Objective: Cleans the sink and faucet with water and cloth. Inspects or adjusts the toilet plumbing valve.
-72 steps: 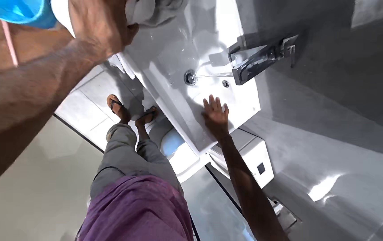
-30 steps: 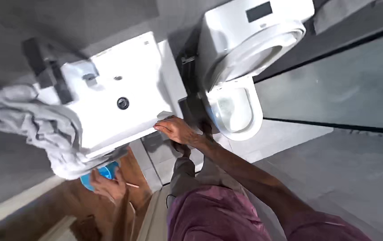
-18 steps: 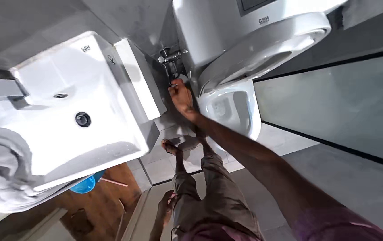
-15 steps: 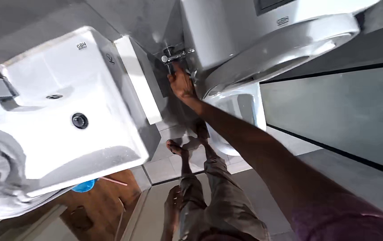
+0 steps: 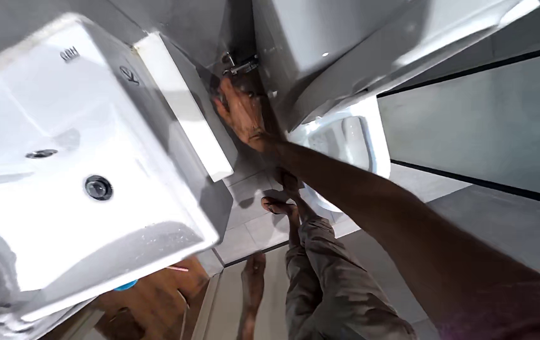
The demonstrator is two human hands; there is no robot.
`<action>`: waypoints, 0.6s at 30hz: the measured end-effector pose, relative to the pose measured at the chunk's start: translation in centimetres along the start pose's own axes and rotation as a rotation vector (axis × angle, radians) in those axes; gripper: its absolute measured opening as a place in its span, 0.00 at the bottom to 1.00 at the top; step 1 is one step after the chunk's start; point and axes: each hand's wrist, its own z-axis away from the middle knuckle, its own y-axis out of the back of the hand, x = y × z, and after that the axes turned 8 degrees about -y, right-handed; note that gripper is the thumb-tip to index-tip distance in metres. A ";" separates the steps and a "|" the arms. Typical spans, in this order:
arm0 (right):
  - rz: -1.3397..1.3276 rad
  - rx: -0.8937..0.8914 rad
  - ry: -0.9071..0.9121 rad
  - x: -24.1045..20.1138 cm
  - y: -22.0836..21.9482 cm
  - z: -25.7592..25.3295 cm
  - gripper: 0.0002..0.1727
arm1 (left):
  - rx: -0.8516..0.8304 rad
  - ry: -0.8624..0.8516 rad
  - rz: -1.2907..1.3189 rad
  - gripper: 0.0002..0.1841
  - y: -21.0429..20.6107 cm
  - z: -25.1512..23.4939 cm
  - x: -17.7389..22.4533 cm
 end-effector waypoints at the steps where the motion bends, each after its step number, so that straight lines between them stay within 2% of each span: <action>1: 0.069 -0.154 -0.032 1.0 0.2 1.9 0.25 | -0.021 -0.024 -0.006 0.20 0.4 -2.0 1.1; 3: 0.179 -0.431 -0.014 4.7 -0.5 7.3 0.27 | -0.019 -0.093 -0.017 0.29 0.5 -5.6 2.9; 5: 0.227 -0.660 0.026 7.7 -0.3 13.0 0.23 | -0.003 -0.187 0.019 0.43 -0.1 -9.6 4.4; 7: 0.237 -0.798 0.000 9.1 0.4 17.7 0.22 | 0.005 -0.282 0.030 0.48 -1.2 -12.2 5.3; 8: 0.198 -0.837 -0.031 9.9 0.7 19.1 0.21 | -0.004 -0.336 0.023 0.45 -2.0 -13.1 5.6; 10: 0.100 -0.930 -0.103 10.9 1.5 20.1 0.21 | 0.001 -0.407 0.054 0.29 -4.1 -13.5 5.2; 12: 0.120 -1.030 -0.150 10.7 2.5 19.4 0.24 | 0.047 -0.369 0.264 0.16 -6.5 -12.8 4.4; 13: 0.200 -1.028 -0.131 10.3 2.9 18.5 0.26 | 0.077 -0.325 0.411 0.15 -7.5 -12.2 3.9; 14: 0.307 -0.952 -0.077 9.4 3.4 17.2 0.26 | 0.127 -0.262 0.529 0.17 -8.3 -11.7 3.2; 16: 0.532 -0.614 0.107 6.7 3.8 13.7 0.20 | 0.284 -0.062 0.651 0.20 -9.3 -11.0 1.3; 17: 0.664 -0.520 0.131 4.0 4.3 11.6 0.21 | 0.355 0.061 0.688 0.21 -9.6 -10.7 0.1; 18: 0.892 -0.628 0.023 -1.2 5.5 9.1 0.26 | 0.410 0.186 0.739 0.21 -9.8 -10.6 -1.4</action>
